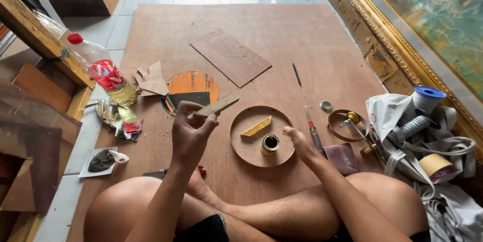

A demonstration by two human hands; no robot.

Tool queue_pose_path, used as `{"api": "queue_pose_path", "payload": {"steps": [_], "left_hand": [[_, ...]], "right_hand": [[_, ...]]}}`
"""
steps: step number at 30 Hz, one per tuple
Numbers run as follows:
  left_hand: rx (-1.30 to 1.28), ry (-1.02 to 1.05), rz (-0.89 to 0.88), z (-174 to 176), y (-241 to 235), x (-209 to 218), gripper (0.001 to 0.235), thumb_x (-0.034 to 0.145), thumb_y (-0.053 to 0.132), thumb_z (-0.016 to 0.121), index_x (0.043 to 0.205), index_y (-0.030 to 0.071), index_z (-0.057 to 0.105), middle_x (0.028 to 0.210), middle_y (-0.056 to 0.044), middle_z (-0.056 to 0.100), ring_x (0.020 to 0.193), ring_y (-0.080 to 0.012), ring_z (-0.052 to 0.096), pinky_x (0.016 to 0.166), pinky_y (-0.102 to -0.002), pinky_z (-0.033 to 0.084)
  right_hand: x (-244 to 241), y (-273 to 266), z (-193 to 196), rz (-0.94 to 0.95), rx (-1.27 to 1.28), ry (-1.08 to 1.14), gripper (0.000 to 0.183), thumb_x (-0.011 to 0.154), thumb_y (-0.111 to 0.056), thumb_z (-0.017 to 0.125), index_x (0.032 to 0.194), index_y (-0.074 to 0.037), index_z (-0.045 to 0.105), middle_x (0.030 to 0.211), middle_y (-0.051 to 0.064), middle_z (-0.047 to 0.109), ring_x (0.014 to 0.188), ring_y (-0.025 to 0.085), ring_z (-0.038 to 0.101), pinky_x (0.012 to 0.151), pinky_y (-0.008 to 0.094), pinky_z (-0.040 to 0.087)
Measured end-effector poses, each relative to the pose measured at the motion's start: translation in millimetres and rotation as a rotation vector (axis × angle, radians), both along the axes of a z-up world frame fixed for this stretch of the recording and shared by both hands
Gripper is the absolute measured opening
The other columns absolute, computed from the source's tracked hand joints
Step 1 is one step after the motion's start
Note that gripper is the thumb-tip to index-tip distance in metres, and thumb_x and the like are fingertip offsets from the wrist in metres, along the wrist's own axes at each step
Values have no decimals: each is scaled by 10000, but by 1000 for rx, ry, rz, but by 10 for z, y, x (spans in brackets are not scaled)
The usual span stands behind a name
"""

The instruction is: The person sits on the floor and applies a dark adhesive from a small tin onto small wooden pieces using a brush. They then place the glued pieces onto a round wooden board.

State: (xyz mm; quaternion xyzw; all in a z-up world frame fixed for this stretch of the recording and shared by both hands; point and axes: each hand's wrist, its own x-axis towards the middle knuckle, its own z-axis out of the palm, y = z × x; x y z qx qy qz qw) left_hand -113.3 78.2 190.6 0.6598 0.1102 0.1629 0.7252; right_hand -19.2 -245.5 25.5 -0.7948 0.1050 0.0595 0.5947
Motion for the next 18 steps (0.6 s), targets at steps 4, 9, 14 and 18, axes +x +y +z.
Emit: {"api": "queue_pose_path", "payload": {"steps": [4,9,14,18], "left_hand": [[150,147,-32,-333,-133,100,431,898,159,848,1276,114,648,1067,-196,861,953,-224,823,928,-407,636],[260,397,-73,-717,-449,371,400,798,310,862,1155,193,722,893,-46,878,908,-148,859,882,-302,643],[281,454,-41,-1066,-611,644,428,744,369,888,1123,236,739,911,-42,869,965,-201,851,891,-372,637],[274,472,-54,-1092,-661,666,432,746,356,870,1140,239,737,979,-41,874,1050,-234,839,962,-391,622]], "right_hand": [[70,-343,138,158,-297,-2,563,1058,-389,395,1326,-336,888,1425,40,808,1461,274,642,1250,419,464],[-42,-102,464,137,-408,-80,421,980,-291,560,1256,-383,864,1270,0,812,1271,253,733,1146,438,552],[-143,71,651,140,-478,-201,371,955,-313,780,1325,-328,762,1103,14,853,1045,239,797,976,434,610],[-24,16,510,195,-544,-412,170,960,-270,849,1126,-293,821,988,-25,878,939,219,820,872,379,649]]}}
